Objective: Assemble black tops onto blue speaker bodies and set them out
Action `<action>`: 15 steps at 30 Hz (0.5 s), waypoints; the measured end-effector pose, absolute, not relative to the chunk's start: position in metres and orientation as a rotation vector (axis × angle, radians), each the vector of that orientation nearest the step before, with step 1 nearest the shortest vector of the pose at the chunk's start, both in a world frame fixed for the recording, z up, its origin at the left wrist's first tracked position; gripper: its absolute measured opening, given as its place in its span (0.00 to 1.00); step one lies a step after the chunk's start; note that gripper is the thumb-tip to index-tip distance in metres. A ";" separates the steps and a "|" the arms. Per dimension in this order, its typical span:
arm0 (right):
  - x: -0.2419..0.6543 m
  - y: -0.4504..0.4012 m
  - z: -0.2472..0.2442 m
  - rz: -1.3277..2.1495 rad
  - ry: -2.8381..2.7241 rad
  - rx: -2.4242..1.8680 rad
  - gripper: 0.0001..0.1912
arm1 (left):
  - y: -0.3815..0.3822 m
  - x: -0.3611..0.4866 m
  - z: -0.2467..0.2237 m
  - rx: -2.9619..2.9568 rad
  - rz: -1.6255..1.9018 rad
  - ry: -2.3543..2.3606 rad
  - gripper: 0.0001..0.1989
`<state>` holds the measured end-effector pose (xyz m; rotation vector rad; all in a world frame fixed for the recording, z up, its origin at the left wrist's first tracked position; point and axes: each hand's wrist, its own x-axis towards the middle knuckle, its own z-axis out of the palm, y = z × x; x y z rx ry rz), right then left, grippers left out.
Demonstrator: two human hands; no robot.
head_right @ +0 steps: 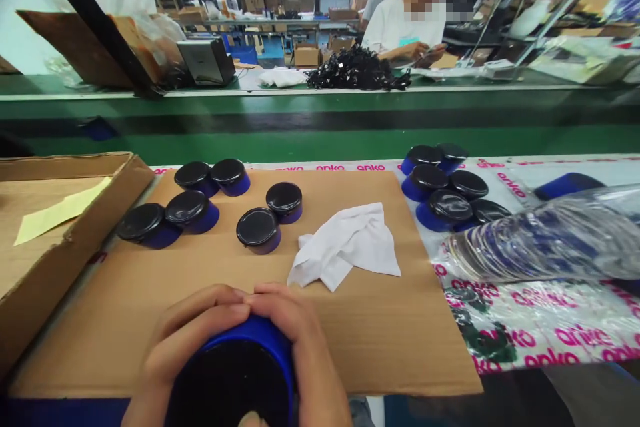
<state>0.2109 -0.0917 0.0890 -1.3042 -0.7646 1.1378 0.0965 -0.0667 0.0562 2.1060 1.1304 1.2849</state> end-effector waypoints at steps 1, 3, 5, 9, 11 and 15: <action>0.210 -0.090 0.087 1.137 -0.777 -1.299 0.09 | -0.069 0.096 0.056 2.110 1.292 1.133 0.13; 0.212 -0.091 0.082 1.129 -0.805 -1.278 0.10 | -0.071 0.098 0.055 2.127 1.321 1.147 0.13; 0.218 -0.095 0.071 1.115 -0.840 -1.247 0.13 | -0.070 0.101 0.055 2.149 1.341 1.148 0.13; 0.231 -0.110 0.033 1.068 -0.877 -1.240 0.23 | -0.063 0.103 0.057 2.124 1.270 1.152 0.10; 0.234 -0.117 0.017 1.039 -0.858 -1.306 0.23 | -0.060 0.101 0.058 2.080 1.185 1.111 0.13; 0.235 -0.133 0.012 1.047 -0.855 -1.366 0.36 | -0.063 0.095 0.062 1.941 1.060 0.931 0.15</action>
